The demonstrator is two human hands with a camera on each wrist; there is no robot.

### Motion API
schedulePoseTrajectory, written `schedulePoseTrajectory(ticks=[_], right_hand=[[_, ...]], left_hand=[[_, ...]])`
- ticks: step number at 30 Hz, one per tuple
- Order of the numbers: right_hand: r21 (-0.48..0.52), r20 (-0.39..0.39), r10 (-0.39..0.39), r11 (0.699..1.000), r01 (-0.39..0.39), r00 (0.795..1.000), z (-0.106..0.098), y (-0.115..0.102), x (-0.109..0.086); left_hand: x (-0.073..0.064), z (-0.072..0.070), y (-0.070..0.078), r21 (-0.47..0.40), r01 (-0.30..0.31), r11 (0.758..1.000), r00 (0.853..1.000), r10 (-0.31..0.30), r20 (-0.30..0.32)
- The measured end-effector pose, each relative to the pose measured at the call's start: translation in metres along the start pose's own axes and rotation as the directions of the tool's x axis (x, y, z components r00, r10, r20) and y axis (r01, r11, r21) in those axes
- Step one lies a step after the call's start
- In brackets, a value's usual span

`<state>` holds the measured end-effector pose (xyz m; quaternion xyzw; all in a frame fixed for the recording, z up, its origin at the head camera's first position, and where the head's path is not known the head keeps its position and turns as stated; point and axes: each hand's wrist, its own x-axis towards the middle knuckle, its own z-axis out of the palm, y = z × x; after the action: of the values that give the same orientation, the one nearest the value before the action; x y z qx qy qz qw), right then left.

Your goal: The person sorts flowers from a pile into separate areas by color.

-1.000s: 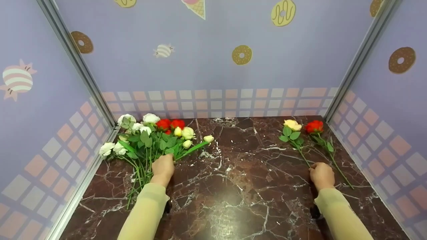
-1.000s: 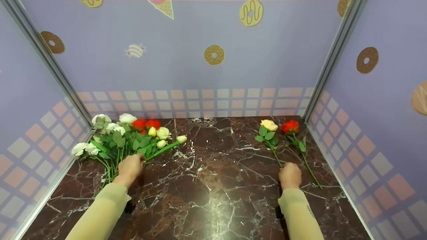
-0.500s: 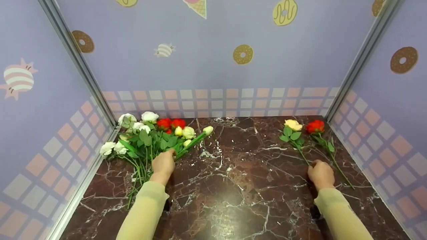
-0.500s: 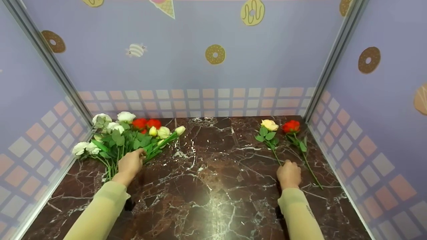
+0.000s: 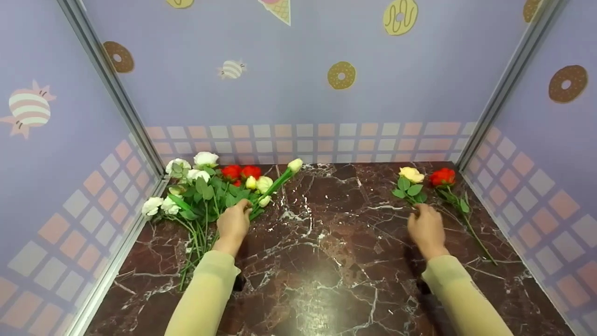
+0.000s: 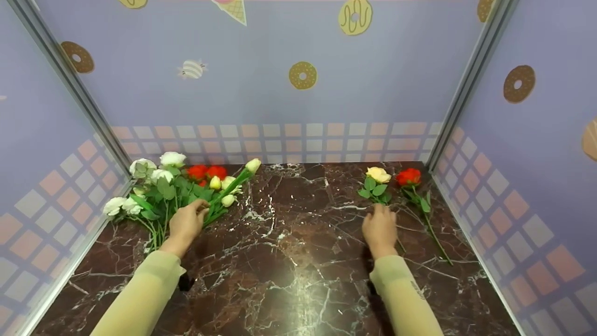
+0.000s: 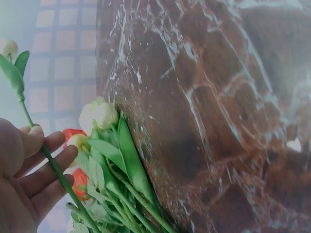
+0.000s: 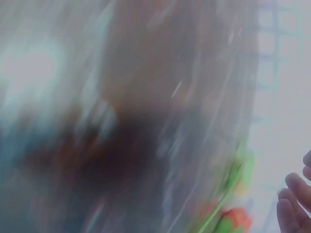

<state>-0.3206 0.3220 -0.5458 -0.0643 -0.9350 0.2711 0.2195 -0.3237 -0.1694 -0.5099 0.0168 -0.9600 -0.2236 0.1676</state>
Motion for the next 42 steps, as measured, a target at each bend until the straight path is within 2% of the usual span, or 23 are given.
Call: schedulePoseTrajectory(ticks=[4,7,10,12,14,15,17,19,21,24,27,28,30,32,36,39,42], right_hand=[[0.048,0.017,-0.070,0.996,0.069,0.997,0.010,-0.024,-0.005],[0.096,0.026,-0.108,0.990,0.105,0.994,0.019,-0.043,-0.011],[0.146,0.033,-0.127,0.982,0.121,0.991,0.029,-0.061,-0.019],[0.184,0.043,-0.131,0.975,0.121,0.990,0.036,-0.073,-0.025],[0.221,0.058,-0.135,0.968,0.119,0.989,0.042,-0.085,-0.031],[0.237,0.071,-0.134,0.965,0.114,0.988,0.045,-0.090,-0.034],[0.268,0.098,-0.132,0.958,0.101,0.986,0.050,-0.101,-0.039],[0.292,0.120,-0.133,0.952,0.093,0.984,0.055,-0.111,-0.045],[0.317,0.139,-0.136,0.944,0.085,0.981,0.059,-0.120,-0.051],[0.389,0.189,-0.132,0.920,0.050,0.973,0.066,-0.133,-0.058],[0.523,0.292,-0.109,0.850,-0.064,0.950,0.073,-0.145,-0.066],[0.568,0.334,-0.102,0.815,-0.114,0.937,0.075,-0.149,-0.068],[0.639,0.418,-0.093,0.738,-0.219,0.904,0.080,-0.156,-0.074],[0.686,0.479,-0.099,0.663,-0.301,0.872,0.082,-0.163,-0.079],[0.719,0.576,-0.108,0.539,-0.439,0.810,0.083,-0.173,-0.088],[0.724,0.616,-0.127,0.480,-0.495,0.778,0.083,-0.177,-0.093],[0.733,0.624,-0.150,0.455,-0.506,0.767,0.084,-0.181,-0.098]], left_hand=[[0.000,0.004,0.010,-0.068,-0.032,0.997,0.997,0.027,-0.069],[0.000,0.007,0.020,-0.173,-0.038,0.984,0.995,0.020,-0.103],[0.000,0.011,0.031,-0.320,-0.034,0.947,0.993,-0.004,-0.118],[0.000,0.014,0.038,-0.442,-0.021,0.897,0.994,-0.028,-0.104],[0.000,0.017,0.046,-0.575,0.005,0.818,0.996,-0.054,-0.067],[0.000,0.018,0.050,-0.645,0.032,0.763,0.997,-0.072,-0.037],[-0.001,0.022,0.057,-0.762,0.102,0.639,0.993,-0.117,0.035],[-0.002,0.026,0.064,-0.848,0.178,0.499,0.981,-0.155,0.115],[-0.005,0.029,0.071,-0.889,0.248,0.386,0.964,-0.185,0.189],[-0.009,0.033,0.081,-0.904,0.332,0.269,0.938,-0.197,0.286],[-0.014,0.036,0.092,-0.906,0.373,0.201,0.923,-0.175,0.342],[-0.015,0.038,0.096,-0.906,0.383,0.181,0.919,-0.167,0.356],[-0.019,0.041,0.101,-0.906,0.395,0.152,0.915,-0.147,0.375],[-0.022,0.044,0.106,-0.903,0.406,0.139,0.912,-0.130,0.390],[-0.026,0.051,0.111,-0.898,0.415,0.144,0.909,-0.101,0.404],[-0.029,0.055,0.113,-0.894,0.417,0.160,0.909,-0.096,0.407],[-0.031,0.058,0.114,-0.891,0.415,0.183,0.910,-0.098,0.403]])
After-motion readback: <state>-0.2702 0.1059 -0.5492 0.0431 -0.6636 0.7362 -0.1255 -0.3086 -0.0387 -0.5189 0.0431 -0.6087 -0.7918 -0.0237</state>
